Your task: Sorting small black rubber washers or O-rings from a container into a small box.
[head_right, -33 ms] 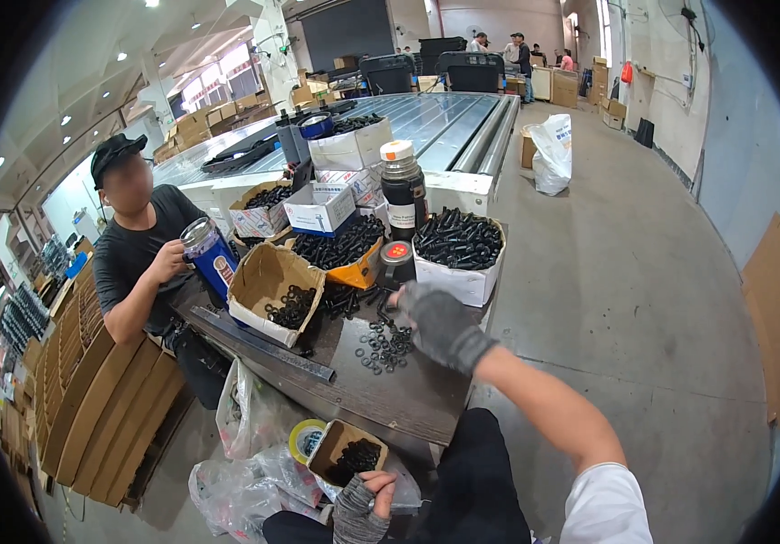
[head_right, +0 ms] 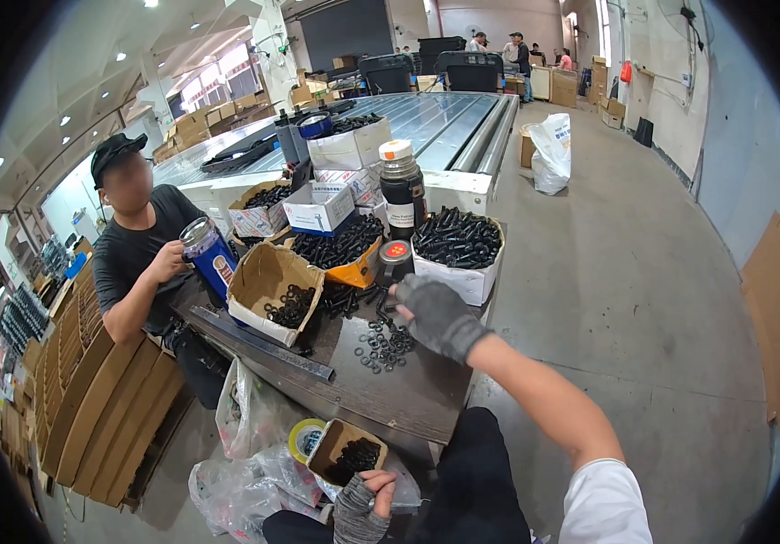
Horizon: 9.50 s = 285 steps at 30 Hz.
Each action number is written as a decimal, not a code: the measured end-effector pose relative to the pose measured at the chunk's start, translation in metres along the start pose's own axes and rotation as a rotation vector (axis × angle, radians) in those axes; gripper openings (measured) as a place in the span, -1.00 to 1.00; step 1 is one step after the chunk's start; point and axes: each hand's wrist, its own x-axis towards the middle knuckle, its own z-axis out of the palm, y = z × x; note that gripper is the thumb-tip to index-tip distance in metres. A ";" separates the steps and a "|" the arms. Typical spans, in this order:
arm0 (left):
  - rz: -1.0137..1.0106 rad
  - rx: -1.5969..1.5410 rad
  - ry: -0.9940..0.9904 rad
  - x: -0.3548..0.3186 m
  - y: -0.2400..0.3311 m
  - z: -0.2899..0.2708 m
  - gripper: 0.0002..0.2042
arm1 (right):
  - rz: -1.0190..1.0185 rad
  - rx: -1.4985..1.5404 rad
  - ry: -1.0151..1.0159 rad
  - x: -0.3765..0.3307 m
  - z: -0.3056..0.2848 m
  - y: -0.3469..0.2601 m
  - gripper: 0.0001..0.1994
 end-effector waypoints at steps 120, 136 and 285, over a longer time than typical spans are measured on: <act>-0.552 -0.907 0.542 0.001 -0.016 0.026 -0.78 | -0.090 0.124 0.177 -0.115 0.008 -0.135 -0.83; -0.487 -1.022 0.575 0.000 0.006 0.024 -0.78 | 0.627 1.462 -0.115 -0.118 0.012 -0.165 -0.84; -0.807 -0.952 0.455 -0.092 -0.071 0.048 -0.71 | 0.319 0.552 -0.262 -0.153 0.081 -0.188 -0.81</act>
